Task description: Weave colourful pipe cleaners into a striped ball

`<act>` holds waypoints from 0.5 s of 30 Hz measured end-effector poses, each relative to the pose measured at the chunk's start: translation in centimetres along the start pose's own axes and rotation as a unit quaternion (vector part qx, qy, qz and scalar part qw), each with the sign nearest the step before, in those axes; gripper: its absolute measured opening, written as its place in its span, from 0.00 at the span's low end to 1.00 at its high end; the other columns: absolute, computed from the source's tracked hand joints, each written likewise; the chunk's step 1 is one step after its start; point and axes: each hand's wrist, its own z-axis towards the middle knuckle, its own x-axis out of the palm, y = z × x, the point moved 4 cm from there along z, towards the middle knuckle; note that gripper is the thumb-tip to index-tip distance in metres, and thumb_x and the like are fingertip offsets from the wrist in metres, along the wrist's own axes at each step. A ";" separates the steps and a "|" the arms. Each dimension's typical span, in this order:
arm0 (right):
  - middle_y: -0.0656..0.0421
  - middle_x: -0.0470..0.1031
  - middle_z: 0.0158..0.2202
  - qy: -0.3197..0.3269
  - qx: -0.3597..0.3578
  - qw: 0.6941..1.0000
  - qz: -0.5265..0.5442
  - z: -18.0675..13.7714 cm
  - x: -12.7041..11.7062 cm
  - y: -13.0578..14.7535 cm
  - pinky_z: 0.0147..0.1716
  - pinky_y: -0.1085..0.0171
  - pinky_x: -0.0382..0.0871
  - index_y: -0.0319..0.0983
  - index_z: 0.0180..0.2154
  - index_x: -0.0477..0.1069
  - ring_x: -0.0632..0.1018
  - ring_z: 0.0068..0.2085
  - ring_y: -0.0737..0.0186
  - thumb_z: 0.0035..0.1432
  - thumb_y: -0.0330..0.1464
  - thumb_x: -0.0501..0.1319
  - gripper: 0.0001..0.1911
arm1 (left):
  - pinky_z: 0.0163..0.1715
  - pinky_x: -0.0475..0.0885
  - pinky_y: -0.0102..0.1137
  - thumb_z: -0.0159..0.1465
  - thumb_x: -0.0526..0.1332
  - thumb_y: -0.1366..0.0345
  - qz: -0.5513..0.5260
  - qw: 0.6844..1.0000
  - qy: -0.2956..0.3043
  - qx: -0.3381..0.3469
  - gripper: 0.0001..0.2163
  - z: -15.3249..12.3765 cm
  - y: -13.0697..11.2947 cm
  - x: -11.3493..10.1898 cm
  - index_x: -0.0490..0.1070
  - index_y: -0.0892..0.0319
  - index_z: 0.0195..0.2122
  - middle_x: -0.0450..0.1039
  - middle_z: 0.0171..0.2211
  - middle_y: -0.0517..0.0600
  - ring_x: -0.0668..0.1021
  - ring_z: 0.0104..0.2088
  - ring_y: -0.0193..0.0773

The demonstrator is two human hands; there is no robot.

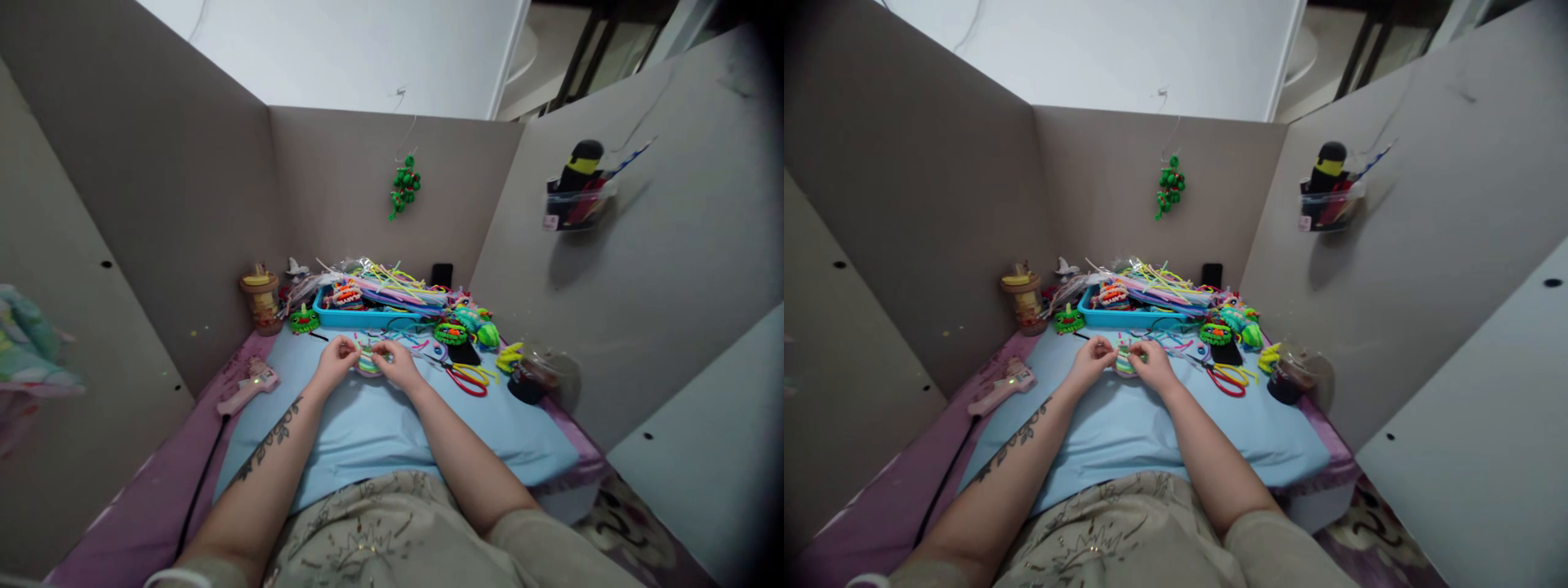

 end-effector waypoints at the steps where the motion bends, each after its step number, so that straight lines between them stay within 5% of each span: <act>1: 0.58 0.74 0.31 0.002 0.003 1.000 0.005 0.0 0.0 0.0 0.39 0.60 0.66 0.39 0.32 0.73 0.73 0.36 0.60 0.50 0.31 0.60 0.05 | 0.22 0.65 0.25 0.50 0.66 0.59 0.002 1.000 0.000 0.001 0.15 0.0 -0.1 0.0 0.60 0.59 0.29 0.67 0.18 0.41 0.71 0.19 0.30; 15: 0.59 0.72 0.31 -0.022 0.000 1.000 0.018 0.0 -0.4 -0.1 0.40 0.62 0.65 0.39 0.32 0.71 0.72 0.37 0.60 0.49 0.30 0.60 0.05 | 0.23 0.64 0.24 0.52 0.65 0.60 0.016 1.000 0.004 0.015 0.13 0.0 0.0 0.0 0.60 0.59 0.29 0.66 0.19 0.41 0.71 0.20 0.29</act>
